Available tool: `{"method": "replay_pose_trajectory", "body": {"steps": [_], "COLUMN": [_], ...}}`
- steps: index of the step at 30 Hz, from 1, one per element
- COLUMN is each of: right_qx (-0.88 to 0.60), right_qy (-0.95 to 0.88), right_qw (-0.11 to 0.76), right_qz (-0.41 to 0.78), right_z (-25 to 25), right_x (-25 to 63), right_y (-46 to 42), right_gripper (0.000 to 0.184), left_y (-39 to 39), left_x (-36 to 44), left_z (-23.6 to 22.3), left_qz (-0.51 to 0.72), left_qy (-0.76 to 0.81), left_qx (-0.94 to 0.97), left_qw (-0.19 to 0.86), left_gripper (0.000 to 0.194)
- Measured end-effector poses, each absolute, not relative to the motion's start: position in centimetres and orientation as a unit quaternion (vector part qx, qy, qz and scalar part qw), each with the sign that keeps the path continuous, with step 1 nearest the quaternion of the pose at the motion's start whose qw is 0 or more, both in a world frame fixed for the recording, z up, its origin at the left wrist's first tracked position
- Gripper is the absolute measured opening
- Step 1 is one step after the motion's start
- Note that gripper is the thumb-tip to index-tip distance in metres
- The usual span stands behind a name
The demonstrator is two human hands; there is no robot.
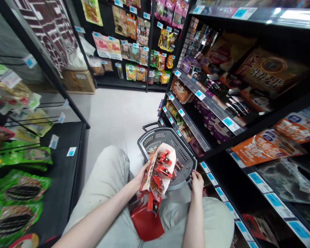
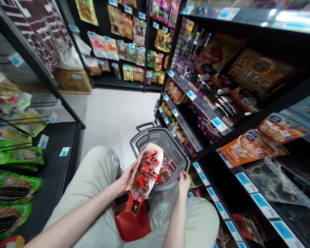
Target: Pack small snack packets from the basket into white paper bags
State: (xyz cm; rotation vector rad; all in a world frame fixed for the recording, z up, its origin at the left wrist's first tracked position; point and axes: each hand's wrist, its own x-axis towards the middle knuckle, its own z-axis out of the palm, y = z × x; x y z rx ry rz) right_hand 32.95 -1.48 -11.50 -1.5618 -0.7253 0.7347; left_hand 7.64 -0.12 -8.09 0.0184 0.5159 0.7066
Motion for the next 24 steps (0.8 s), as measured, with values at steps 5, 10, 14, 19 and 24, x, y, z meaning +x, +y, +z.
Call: {"method": "replay_pose_trajectory", "body": {"steps": [5,10,14,19,24], "right_qx": [-0.637,-0.568,-0.577,-0.619,-0.604], "right_qy": [-0.302,-0.568,-0.694,-0.719,-0.695], "right_qw": [0.617,0.495,0.362,0.285,0.365], "right_qz": [0.350,0.332,0.235,0.134,0.137], "right_z": [-8.4,-3.6,-1.6,-2.6,-3.1], "right_x": [31.1,27.6,24.9,23.8,24.6], "right_y": [-1.9,-3.3,-4.1,-3.9,-3.5], "right_gripper": [0.025,0.016,0.026,0.024,0.013], "left_y": [-0.1,-0.1,-0.1,-0.1,-0.1], "left_x": [7.6,7.7,7.8,7.9,8.0], "left_z": [-8.5,-8.5,-8.5,-8.9,-8.7], "left_qz": [0.339,0.336,0.358,0.352,0.356], "left_qy": [0.237,0.234,0.219,0.233,0.246], "left_qx": [0.015,0.034,0.045,0.028,0.021], "left_qw": [0.911,0.912,0.907,0.906,0.902], "left_gripper": [0.052,0.056,0.054,0.051,0.052]}}
